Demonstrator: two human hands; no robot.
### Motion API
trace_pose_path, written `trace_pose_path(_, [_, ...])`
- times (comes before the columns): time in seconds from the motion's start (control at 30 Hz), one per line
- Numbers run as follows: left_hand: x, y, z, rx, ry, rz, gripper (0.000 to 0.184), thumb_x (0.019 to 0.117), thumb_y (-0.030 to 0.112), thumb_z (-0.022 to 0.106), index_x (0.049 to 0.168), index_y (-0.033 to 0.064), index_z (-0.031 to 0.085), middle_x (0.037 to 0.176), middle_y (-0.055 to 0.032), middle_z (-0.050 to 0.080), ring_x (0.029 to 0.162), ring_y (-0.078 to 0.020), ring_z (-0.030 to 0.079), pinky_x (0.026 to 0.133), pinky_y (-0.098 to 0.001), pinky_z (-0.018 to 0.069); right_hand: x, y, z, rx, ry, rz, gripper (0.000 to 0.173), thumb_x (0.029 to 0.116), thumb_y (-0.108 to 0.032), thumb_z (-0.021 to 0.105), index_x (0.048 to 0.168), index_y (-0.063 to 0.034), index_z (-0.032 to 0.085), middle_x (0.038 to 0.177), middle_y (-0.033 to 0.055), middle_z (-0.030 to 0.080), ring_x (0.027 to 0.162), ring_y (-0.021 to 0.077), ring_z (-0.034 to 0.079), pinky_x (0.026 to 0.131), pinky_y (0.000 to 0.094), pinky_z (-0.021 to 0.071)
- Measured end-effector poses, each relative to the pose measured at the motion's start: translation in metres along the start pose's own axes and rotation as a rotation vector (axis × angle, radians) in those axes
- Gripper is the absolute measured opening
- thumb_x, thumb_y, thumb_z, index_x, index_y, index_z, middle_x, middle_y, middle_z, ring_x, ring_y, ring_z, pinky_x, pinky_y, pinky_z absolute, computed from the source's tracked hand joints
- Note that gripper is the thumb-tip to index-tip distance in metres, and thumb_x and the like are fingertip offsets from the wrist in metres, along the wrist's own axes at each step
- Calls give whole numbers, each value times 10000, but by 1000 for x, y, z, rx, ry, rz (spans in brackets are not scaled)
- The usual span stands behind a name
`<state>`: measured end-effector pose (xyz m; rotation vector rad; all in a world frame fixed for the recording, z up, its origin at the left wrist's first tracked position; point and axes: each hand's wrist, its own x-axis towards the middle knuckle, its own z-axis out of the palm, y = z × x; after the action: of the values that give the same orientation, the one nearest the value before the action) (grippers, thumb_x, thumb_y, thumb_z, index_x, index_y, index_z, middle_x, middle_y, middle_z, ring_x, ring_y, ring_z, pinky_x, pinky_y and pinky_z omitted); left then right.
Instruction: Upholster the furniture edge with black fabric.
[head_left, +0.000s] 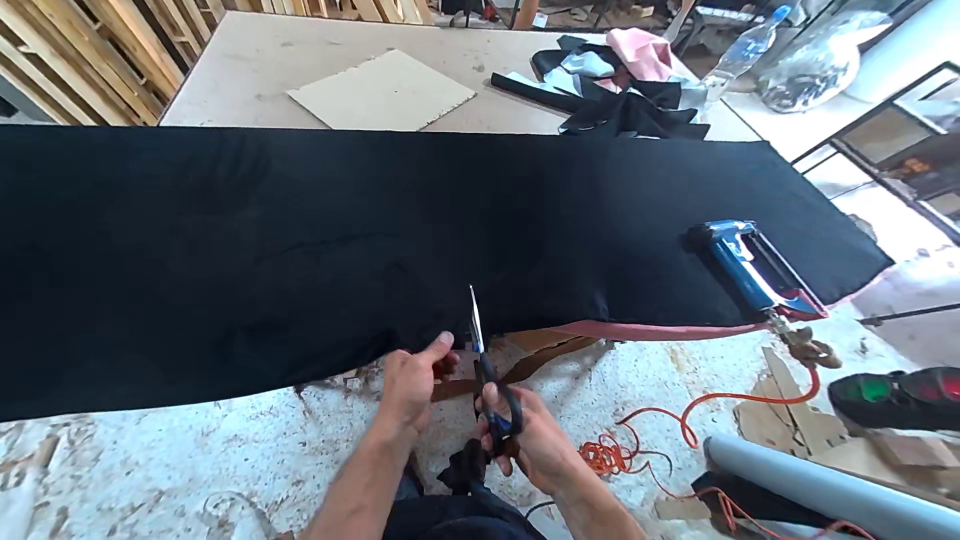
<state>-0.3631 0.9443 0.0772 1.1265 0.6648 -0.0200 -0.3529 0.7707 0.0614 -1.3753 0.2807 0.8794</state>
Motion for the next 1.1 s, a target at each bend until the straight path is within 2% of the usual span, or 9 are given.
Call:
trace_pose_path(0.07, [-17,27,2,33,10,0,198,998,155,659,901,-11,707,719,-77,723,623,-132,674,625,-270,571,-4,-10,-3,19,3,16,363,1068,-368,512,1114,-17,594,780,50,686,599,139,659,444,259,525])
trace_pose_path(0.13, [-23,34,6,67,21,14,221,986,191,682,868,7,719,716,-70,728,613,-127,673,614,-264,569,-7,-15,-3,11,-1,26,360,1071,-369,509,1091,-20,593,767,52,688,592,139,661,443,257,524])
trace_pose_path(0.2, [-22,22,7,114,19,32,256,994,195,675,839,-2,724,730,-70,726,660,-142,679,679,-292,574,-8,-14,-1,-1,-8,33,359,1072,-383,505,1084,-32,577,762,44,675,586,139,654,440,259,523])
trace_pose_path(0.3, [1,-17,4,94,63,24,218,989,103,661,844,-57,696,716,-91,708,677,-154,680,720,-293,582,-1,-5,3,-19,15,37,358,1068,-389,522,1075,-35,575,767,43,680,590,148,661,441,276,532])
trace_pose_path(0.5, [19,-45,2,56,103,-13,194,977,78,673,862,-78,681,705,-107,701,662,-163,679,711,-295,587,19,2,7,-48,60,15,317,1072,-323,536,1031,-18,608,759,40,675,601,144,659,462,284,545])
trace_pose_path(0.7, [39,-65,-1,22,105,-51,149,988,43,640,917,-86,660,703,-111,685,646,-172,673,678,-300,595,27,16,4,-105,32,-11,322,1067,-337,544,1071,-20,599,772,37,661,575,134,637,447,274,534])
trace_pose_path(0.9, [24,-37,-17,9,106,-26,119,988,36,636,1032,-74,640,755,-107,703,680,-165,684,670,-292,583,20,13,-4,-50,10,21,330,1063,-348,551,1089,-23,598,752,36,654,573,139,639,446,282,545])
trace_pose_path(1.0, [18,-26,-20,-19,132,-65,128,994,57,636,1021,-67,647,744,-107,702,666,-161,681,653,-283,580,18,10,-7,-35,1,24,327,1071,-340,532,1085,-21,599,756,36,655,582,144,643,456,288,550])
trace_pose_path(1.1, [27,-33,-20,-13,135,-73,115,992,38,631,1002,-76,640,719,-114,694,649,-166,678,641,-279,578,19,7,-5,-57,5,39,335,1069,-356,536,1075,-26,591,761,38,661,588,148,649,463,294,556])
